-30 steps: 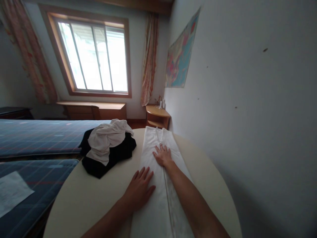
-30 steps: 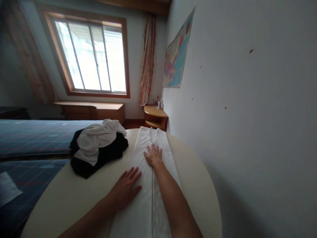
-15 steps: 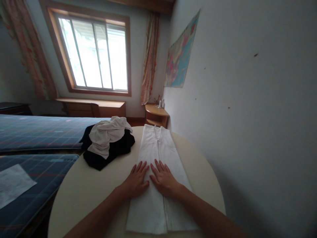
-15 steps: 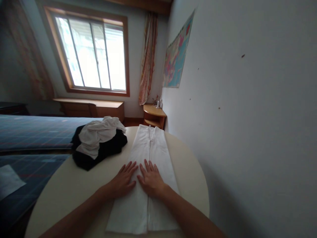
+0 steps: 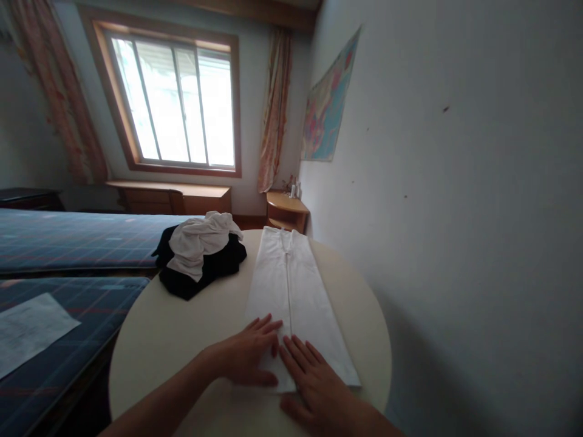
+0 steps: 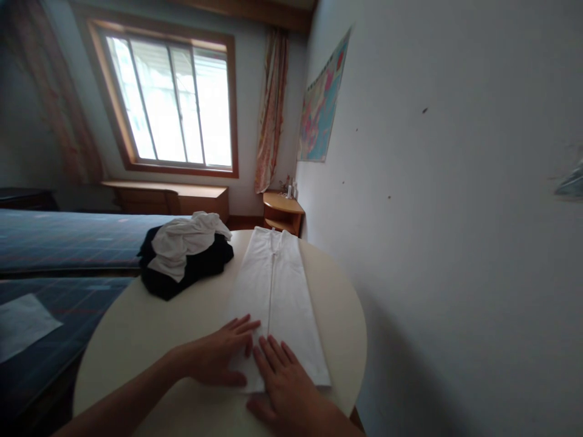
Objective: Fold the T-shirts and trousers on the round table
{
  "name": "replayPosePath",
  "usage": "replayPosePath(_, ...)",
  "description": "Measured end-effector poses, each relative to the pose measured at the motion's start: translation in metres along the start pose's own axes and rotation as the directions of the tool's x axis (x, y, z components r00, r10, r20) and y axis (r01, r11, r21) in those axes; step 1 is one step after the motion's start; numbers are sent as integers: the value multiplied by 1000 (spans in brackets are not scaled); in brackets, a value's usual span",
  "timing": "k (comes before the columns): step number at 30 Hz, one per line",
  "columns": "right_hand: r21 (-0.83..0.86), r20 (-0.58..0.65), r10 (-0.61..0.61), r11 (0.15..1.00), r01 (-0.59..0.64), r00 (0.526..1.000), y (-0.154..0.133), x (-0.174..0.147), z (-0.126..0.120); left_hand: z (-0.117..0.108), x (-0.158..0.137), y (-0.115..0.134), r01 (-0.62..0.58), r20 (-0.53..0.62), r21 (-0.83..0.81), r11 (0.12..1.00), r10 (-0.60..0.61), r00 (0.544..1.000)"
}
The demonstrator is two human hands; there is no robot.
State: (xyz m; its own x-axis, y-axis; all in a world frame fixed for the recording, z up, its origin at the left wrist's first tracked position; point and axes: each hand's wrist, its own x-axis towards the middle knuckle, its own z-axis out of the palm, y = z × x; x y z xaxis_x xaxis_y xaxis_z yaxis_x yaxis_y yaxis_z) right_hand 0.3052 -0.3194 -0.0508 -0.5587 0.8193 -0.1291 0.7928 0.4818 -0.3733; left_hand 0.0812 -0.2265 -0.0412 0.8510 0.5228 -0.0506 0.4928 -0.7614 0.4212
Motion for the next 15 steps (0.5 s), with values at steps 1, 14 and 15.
replayPosePath(1,-3,-1,5,1000,-5,1000,0,1,0,2,-3,4,-19,1,3,1000,19,1000)
replayPosePath(14,-121,-223,-40,993,13,974,2,-17,-5,14,-16,30,-59,-114,242,968,88,990)
replayPosePath(15,-146,-228,-44,989,11,973,2,-17,-5,15,-15,32,-47,-100,297,954,80,992)
